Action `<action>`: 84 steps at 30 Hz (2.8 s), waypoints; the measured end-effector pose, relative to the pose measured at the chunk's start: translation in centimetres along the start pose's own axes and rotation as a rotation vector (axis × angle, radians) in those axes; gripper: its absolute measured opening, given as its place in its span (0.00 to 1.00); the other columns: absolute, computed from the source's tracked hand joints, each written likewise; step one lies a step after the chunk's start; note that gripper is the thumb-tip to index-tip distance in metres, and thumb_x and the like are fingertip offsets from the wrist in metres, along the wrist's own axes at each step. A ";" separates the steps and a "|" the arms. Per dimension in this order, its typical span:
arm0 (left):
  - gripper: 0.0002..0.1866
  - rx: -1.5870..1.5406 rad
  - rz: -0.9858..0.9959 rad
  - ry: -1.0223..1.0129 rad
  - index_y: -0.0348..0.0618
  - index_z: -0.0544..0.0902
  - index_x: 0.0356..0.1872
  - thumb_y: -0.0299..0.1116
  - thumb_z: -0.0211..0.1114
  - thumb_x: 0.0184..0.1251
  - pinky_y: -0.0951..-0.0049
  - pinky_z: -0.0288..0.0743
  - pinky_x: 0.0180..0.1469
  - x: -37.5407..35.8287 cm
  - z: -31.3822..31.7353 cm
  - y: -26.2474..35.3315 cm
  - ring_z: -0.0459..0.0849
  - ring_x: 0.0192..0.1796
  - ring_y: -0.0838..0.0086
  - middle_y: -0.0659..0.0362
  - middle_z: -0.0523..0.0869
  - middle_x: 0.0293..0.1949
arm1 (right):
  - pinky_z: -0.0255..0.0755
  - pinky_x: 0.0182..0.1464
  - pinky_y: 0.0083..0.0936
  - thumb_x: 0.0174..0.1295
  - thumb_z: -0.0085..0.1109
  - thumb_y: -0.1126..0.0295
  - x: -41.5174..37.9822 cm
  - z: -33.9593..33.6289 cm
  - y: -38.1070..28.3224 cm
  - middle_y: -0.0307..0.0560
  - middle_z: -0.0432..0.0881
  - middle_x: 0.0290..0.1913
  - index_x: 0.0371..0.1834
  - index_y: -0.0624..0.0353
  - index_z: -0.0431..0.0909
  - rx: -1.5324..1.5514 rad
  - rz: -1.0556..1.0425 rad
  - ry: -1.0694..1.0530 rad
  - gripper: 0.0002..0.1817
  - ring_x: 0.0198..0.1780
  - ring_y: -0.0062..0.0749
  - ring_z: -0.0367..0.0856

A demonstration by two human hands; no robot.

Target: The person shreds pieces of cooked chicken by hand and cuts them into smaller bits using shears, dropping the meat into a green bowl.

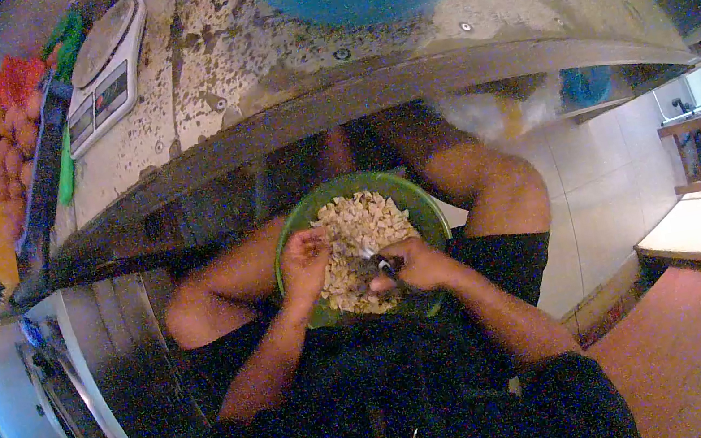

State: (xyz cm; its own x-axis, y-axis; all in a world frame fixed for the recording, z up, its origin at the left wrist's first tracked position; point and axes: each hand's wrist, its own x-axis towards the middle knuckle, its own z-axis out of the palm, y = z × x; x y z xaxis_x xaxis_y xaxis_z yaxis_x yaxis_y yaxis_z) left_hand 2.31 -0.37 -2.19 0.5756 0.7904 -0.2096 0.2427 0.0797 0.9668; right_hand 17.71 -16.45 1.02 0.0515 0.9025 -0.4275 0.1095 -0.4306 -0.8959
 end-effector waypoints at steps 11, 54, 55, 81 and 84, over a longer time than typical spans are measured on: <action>0.17 0.836 0.281 -0.614 0.40 0.80 0.44 0.31 0.65 0.50 0.58 0.72 0.51 -2.0 -0.4 2.3 0.79 0.47 0.53 0.49 0.81 0.42 | 0.65 0.27 0.17 0.49 0.72 0.56 -0.8 -2.8 -2.0 0.36 0.76 0.31 0.53 0.66 0.72 0.232 0.089 0.184 0.33 0.25 0.16 0.69; 0.11 0.485 0.302 -0.628 0.41 0.76 0.41 0.32 0.58 0.58 0.61 0.75 0.40 -2.6 1.2 -0.6 0.80 0.36 0.52 0.48 0.81 0.34 | 0.72 0.49 0.29 0.42 0.75 0.65 1.1 0.2 0.0 0.47 0.81 0.39 0.49 0.61 0.74 -0.023 -0.092 0.213 0.29 0.42 0.29 0.78; 0.11 0.488 0.303 -0.628 0.41 0.76 0.41 0.32 0.58 0.58 0.61 0.75 0.40 -2.7 1.2 0.0 0.80 0.36 0.52 0.48 0.81 0.34 | 0.72 0.49 0.29 0.42 0.75 0.65 1.5 0.4 1.1 0.47 0.81 0.39 0.49 0.61 0.74 -0.021 -0.095 0.213 0.29 0.42 0.29 0.78; 0.12 -0.660 -0.176 -0.190 0.37 0.75 0.48 0.28 0.60 0.65 0.75 0.75 0.43 1.0 0.5 -0.5 0.80 0.38 0.75 0.56 0.83 0.38 | 0.69 0.49 0.24 0.53 0.68 0.55 -1.2 1.2 -0.8 0.43 0.75 0.51 0.58 0.61 0.66 0.468 0.063 -0.087 0.34 0.49 0.29 0.77; 0.11 -0.551 -0.186 -0.229 0.36 0.75 0.46 0.27 0.61 0.64 0.75 0.76 0.43 0.8 0.5 -0.5 0.81 0.37 0.75 0.56 0.82 0.38 | 0.70 0.43 0.22 0.53 0.67 0.52 -0.9 1.2 -0.8 0.41 0.76 0.48 0.58 0.61 0.67 0.447 0.069 -0.083 0.34 0.45 0.25 0.77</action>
State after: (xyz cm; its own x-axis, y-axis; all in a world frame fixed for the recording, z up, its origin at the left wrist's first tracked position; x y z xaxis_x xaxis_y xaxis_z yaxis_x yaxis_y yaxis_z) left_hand 3.03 -0.02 -2.88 0.7299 0.5880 -0.3485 -0.0484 0.5530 0.8318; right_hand 16.36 -16.86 2.00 -0.0383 0.8765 -0.4799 -0.3317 -0.4642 -0.8213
